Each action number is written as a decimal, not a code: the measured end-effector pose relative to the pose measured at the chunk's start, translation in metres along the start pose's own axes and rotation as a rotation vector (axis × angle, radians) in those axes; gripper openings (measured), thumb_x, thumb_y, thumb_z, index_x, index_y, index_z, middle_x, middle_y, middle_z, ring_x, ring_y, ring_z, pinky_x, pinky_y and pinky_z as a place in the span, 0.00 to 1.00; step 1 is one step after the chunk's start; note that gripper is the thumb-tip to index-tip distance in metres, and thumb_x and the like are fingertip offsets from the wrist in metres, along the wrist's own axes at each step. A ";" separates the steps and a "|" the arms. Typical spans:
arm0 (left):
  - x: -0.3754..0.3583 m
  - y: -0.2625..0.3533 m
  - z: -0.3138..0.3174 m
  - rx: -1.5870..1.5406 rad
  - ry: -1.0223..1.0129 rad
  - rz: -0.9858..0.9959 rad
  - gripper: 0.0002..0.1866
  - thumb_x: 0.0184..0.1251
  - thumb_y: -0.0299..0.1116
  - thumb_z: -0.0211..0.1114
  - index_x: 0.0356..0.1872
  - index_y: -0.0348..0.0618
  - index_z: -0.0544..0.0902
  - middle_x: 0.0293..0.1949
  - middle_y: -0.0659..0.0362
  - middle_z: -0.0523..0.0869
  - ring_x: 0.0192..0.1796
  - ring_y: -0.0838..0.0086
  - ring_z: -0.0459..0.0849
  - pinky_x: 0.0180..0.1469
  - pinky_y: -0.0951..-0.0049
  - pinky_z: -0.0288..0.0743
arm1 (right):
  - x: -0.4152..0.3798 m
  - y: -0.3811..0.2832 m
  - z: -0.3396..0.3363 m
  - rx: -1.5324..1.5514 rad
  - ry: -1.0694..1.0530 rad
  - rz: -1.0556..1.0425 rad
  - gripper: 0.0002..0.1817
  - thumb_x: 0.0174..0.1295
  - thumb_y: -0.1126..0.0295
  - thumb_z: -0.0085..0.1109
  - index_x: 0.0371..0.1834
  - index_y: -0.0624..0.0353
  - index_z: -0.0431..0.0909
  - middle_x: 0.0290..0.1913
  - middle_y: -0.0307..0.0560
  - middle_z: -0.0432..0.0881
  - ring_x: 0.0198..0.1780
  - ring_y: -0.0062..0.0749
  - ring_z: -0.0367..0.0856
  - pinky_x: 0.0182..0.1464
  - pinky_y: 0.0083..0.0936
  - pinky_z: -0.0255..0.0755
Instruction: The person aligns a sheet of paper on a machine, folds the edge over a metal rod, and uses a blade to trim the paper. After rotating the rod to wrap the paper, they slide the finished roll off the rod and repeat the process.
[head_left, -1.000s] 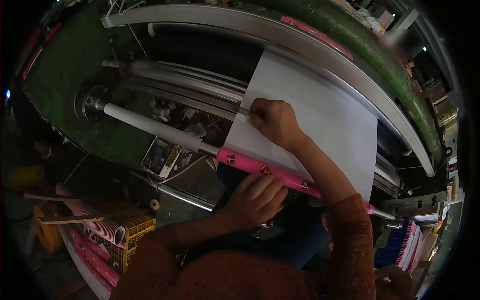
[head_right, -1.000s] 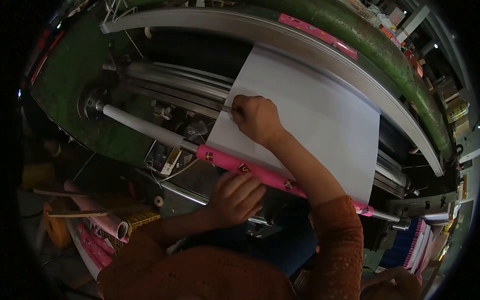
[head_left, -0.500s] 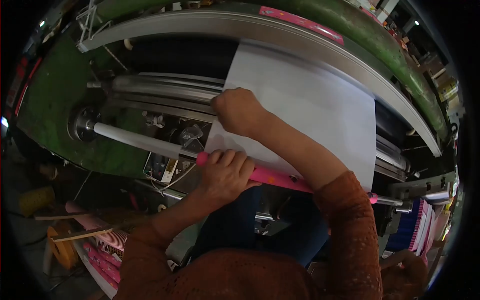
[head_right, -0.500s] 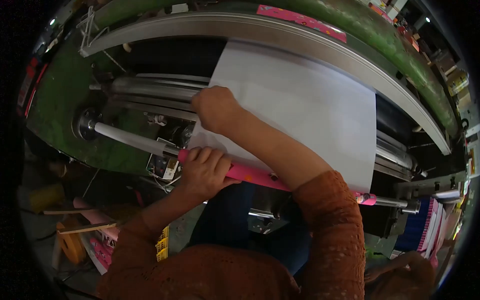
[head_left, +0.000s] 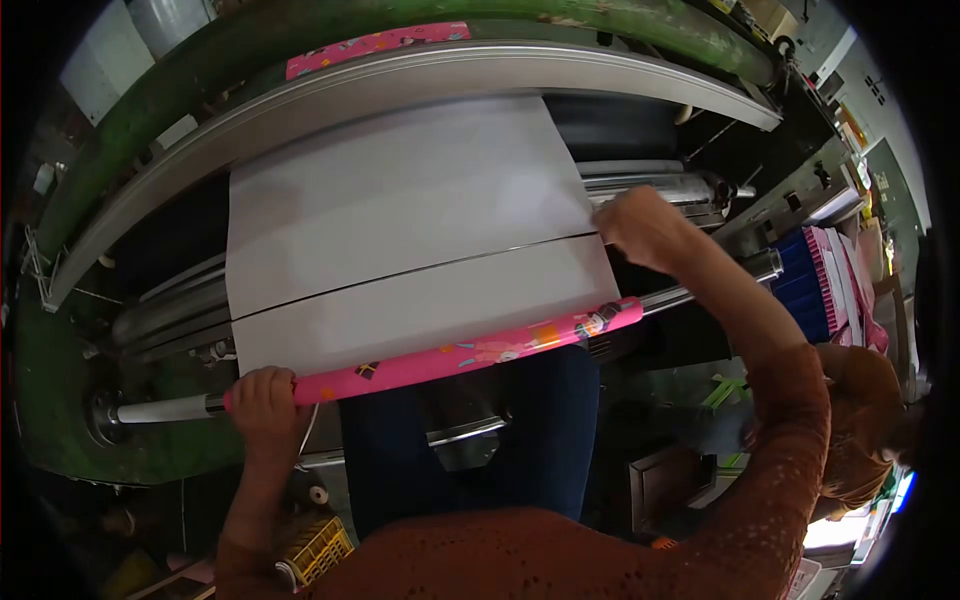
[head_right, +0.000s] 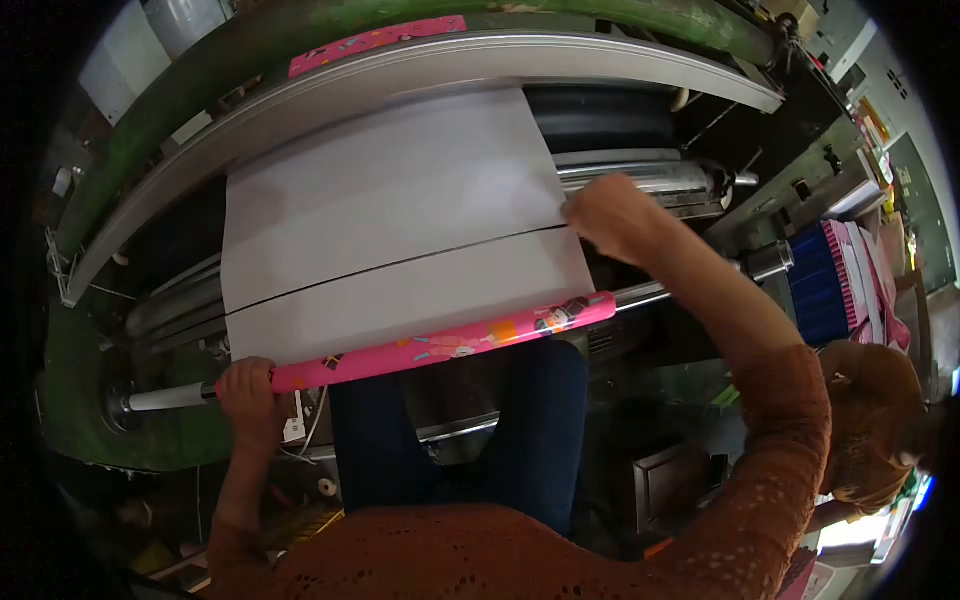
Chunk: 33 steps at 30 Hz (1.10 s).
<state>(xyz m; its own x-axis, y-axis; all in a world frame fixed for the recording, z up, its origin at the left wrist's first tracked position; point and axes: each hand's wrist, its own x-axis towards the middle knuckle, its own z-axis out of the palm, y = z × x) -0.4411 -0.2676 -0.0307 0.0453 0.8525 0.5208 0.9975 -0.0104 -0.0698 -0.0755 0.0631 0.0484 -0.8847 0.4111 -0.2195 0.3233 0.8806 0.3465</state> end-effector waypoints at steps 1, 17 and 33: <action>0.000 0.000 0.000 0.018 -0.025 0.009 0.22 0.43 0.30 0.72 0.42 0.42 0.75 0.39 0.53 0.79 0.42 0.56 0.78 0.46 0.55 0.71 | -0.024 0.014 0.000 -0.021 0.078 0.081 0.03 0.55 0.72 0.56 0.26 0.59 0.75 0.26 0.48 0.78 0.30 0.46 0.81 0.31 0.38 0.75; 0.174 0.287 0.082 0.036 0.041 0.268 0.08 0.57 0.37 0.62 0.29 0.48 0.73 0.27 0.61 0.76 0.32 0.70 0.79 0.35 0.67 0.71 | -0.124 -0.106 0.034 1.047 1.063 0.553 0.07 0.53 0.82 0.64 0.36 0.63 0.81 0.29 0.50 0.80 0.27 0.39 0.81 0.29 0.26 0.73; 0.119 0.332 0.102 -0.563 0.096 0.627 0.20 0.59 0.34 0.61 0.51 0.38 0.77 0.55 0.54 0.77 0.63 0.61 0.70 0.67 0.56 0.62 | -0.077 -0.076 -0.005 1.439 1.311 0.535 0.01 0.65 0.78 0.58 0.37 0.64 0.76 0.31 0.37 0.80 0.33 0.16 0.78 0.39 0.13 0.71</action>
<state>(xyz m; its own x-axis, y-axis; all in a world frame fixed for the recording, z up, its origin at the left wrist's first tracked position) -0.1102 -0.1162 -0.0784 0.5783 0.5541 0.5988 0.6630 -0.7469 0.0507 -0.0335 -0.0363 0.0432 -0.0754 0.8417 0.5347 -0.0216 0.5347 -0.8447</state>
